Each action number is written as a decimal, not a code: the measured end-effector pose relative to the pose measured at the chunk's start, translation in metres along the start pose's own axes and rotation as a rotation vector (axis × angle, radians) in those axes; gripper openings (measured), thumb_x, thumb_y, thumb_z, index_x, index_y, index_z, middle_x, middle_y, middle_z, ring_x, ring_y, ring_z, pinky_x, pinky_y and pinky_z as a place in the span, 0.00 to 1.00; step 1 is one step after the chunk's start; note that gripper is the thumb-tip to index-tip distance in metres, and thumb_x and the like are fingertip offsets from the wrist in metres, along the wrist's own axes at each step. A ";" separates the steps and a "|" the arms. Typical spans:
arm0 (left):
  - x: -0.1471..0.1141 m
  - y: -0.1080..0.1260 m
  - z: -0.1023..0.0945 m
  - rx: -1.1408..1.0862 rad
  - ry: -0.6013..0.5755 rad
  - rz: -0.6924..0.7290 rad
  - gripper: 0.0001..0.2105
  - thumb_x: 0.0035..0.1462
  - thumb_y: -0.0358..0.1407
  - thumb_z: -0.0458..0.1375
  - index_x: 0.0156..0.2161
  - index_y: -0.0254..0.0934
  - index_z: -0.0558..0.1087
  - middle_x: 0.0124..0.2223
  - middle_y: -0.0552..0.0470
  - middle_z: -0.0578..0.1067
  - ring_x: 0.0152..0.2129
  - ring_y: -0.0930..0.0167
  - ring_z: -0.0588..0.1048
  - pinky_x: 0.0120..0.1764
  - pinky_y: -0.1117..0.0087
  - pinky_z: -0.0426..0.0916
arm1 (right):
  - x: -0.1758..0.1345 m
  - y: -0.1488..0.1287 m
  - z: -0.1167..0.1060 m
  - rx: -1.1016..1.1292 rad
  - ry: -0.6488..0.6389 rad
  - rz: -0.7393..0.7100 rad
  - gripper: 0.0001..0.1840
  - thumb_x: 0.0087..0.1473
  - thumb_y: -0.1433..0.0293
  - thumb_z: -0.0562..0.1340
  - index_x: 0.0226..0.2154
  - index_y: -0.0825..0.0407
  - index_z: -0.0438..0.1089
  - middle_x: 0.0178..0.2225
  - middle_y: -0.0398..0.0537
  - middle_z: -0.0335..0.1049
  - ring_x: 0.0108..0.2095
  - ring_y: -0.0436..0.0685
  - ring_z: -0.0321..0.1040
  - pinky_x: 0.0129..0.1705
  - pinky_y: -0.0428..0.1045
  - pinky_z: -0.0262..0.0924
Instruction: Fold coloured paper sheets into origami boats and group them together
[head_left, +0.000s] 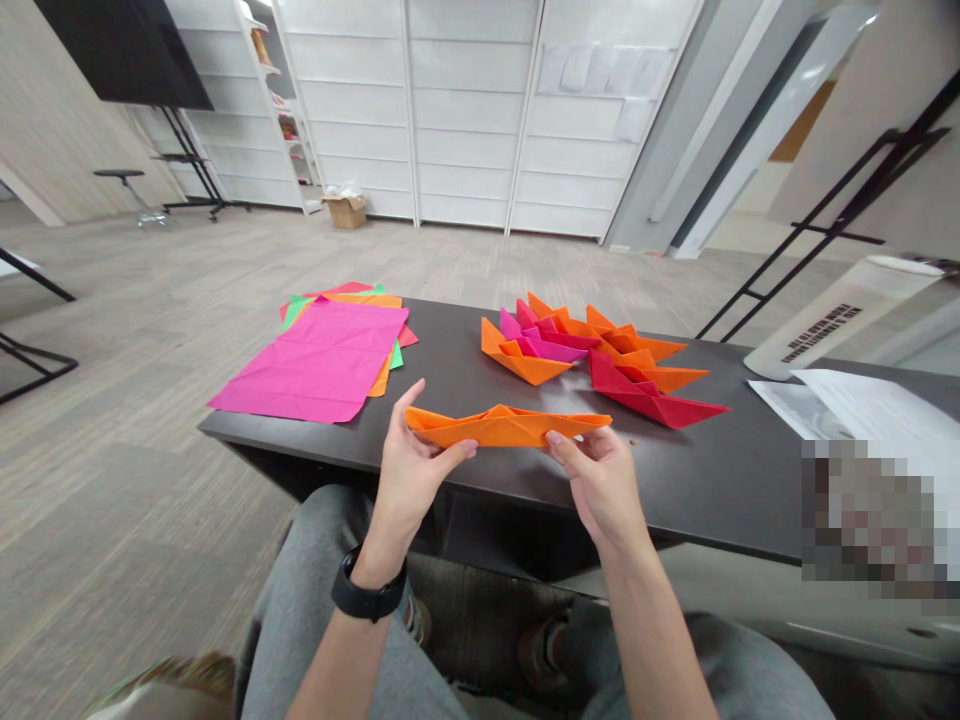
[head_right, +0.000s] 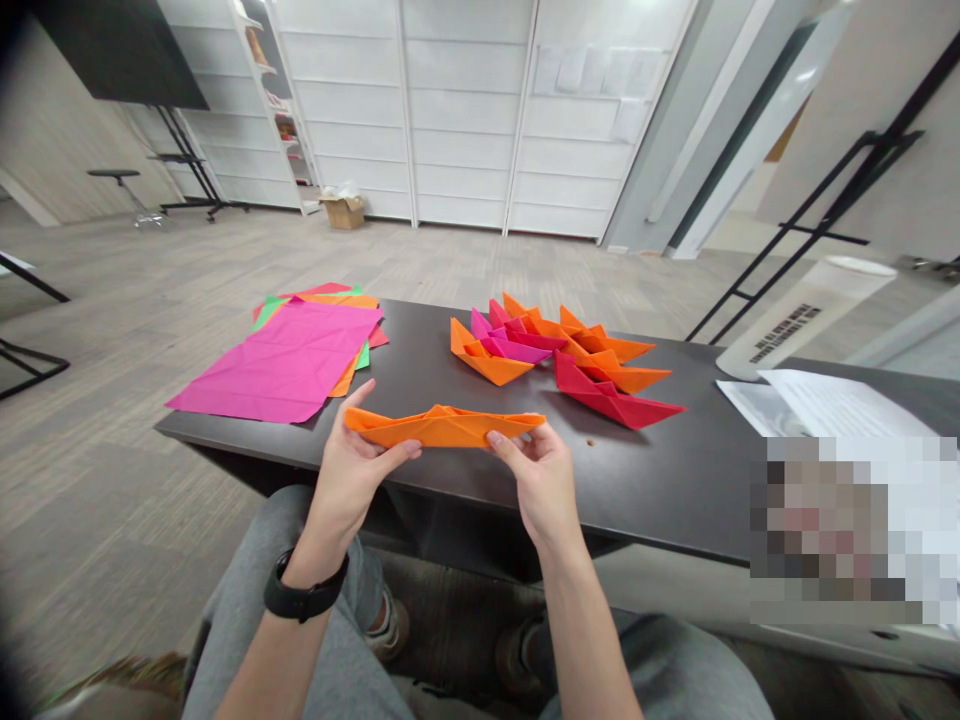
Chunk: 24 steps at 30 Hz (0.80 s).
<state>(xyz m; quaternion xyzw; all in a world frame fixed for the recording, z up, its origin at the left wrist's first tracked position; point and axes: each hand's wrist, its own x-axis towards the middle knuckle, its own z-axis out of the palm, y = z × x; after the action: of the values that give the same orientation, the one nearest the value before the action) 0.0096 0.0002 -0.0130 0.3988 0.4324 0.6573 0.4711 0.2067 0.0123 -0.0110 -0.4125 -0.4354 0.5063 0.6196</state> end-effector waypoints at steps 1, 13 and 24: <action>0.000 0.000 0.000 0.006 0.011 0.005 0.47 0.40 0.33 0.74 0.64 0.39 0.55 0.36 0.56 0.78 0.34 0.65 0.83 0.41 0.64 0.81 | -0.001 0.000 0.001 0.009 -0.004 0.013 0.19 0.43 0.60 0.76 0.36 0.49 0.74 0.39 0.48 0.79 0.40 0.60 0.77 0.47 0.57 0.73; -0.004 -0.001 0.004 -0.005 0.049 -0.003 0.38 0.42 0.34 0.74 0.59 0.35 0.66 0.38 0.50 0.83 0.36 0.64 0.83 0.44 0.64 0.80 | -0.011 0.009 0.029 0.133 -0.020 0.158 0.16 0.41 0.63 0.77 0.34 0.52 0.80 0.38 0.50 0.82 0.41 0.63 0.79 0.47 0.58 0.76; -0.004 -0.002 0.003 -0.043 0.024 -0.125 0.18 0.45 0.42 0.74 0.36 0.29 0.79 0.35 0.44 0.84 0.29 0.62 0.83 0.39 0.60 0.82 | -0.005 -0.003 0.013 0.049 -0.064 0.174 0.17 0.42 0.62 0.77 0.35 0.53 0.80 0.37 0.50 0.81 0.38 0.60 0.79 0.43 0.55 0.78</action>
<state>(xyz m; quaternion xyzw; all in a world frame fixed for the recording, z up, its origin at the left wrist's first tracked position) 0.0135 -0.0033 -0.0143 0.3528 0.4480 0.6404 0.5145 0.1948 0.0080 -0.0056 -0.4170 -0.4050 0.5817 0.5690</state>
